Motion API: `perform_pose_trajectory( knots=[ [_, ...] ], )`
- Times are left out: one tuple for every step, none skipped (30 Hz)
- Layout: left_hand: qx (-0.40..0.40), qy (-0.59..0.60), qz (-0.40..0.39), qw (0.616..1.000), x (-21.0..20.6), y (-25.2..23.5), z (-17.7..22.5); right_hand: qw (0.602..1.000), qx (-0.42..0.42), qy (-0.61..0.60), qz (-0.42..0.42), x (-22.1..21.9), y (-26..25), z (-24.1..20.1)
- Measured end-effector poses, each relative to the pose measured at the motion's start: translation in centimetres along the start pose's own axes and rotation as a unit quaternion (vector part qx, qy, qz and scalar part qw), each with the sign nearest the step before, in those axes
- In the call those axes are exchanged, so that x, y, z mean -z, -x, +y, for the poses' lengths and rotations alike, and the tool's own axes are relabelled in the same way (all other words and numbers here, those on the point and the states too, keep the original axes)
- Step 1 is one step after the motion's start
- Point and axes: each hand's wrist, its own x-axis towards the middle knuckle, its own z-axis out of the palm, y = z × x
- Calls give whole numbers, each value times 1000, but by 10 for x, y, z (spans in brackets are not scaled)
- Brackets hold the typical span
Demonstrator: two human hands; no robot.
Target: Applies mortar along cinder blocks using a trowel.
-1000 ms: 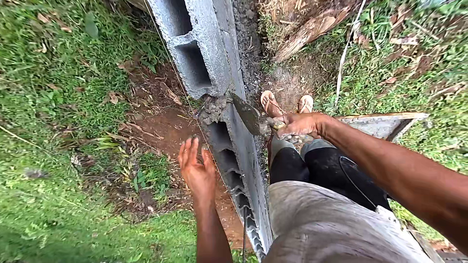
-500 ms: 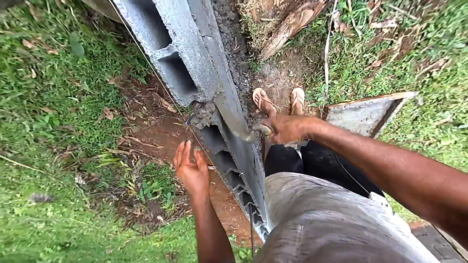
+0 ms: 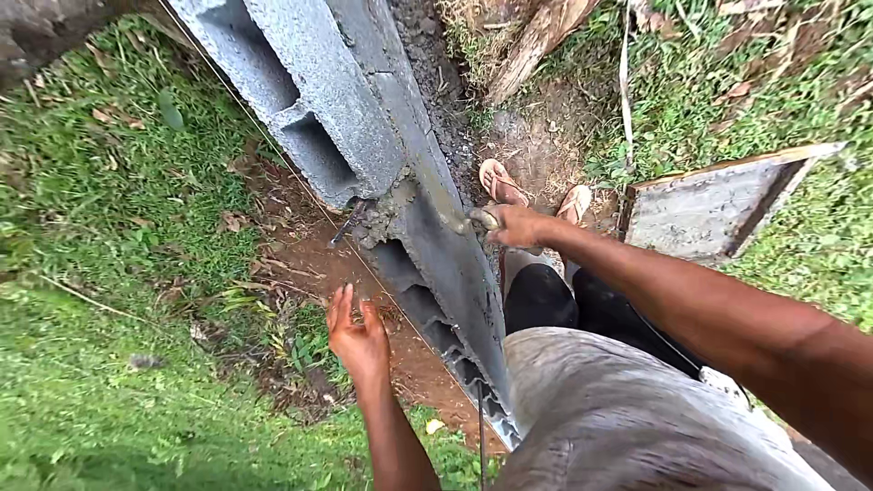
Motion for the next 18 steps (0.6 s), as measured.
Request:
perform_pose_trajectory(
  knots=[
    [6,-4,-3,1000,-1,5,-1,1000,-6,-22,-2,-1,-4,-4],
    [11,-9,-6,1000,-2,11,-4,998,-11,-56,-4,-5,-8,-5],
    [15,-14,-10,1000,-3,16,-6,995,-14,-96,-7,-8,-12,-3],
    [21,-20,-12,1000,-5,22,-9,993,-15,-121,-5,-12,-17,0],
    [29,-25,-16,999,-6,27,-10,993,-16,-114,5,-15,-23,5],
    [34,-27,-18,999,-8,31,-11,997,-21,-76,19,-17,-29,7],
    [37,-27,-17,999,-11,36,-12,999,-25,-30,33,-19,-34,9],
    [41,-25,-17,999,-13,40,-14,999,-25,-1,44,-24,-41,13],
    [45,-25,-19,998,-15,44,-15,998,-24,16,54,-31,-48,18],
    [53,-27,-26,998,-17,48,-16,997,-21,27,62,-38,-53,22],
    [63,-29,-35,997,-18,51,-15,997,-16,33,65,-43,-56,23],
    [68,-30,-38,997,-20,54,-16,997,-13,38,60,-46,-57,22],
    [69,-30,-37,996,-22,56,-18,998,-10,38,56,-49,-58,21],
    [68,-31,-36,997,-24,59,-21,998,-7,38,48,-51,-58,19],
    [69,-32,-35,996,-26,60,-23,999,-4,34,42,-52,-59,18],
    [70,-33,-35,996,-27,62,-24,999,-1,31,40,-54,-60,18],
    [73,-32,-35,996,-28,63,-25,999,4,29,43,-54,-61,17],
    [75,-32,-33,996,-29,64,-26,998,9,30,47,-54,-61,16]
  ],
)
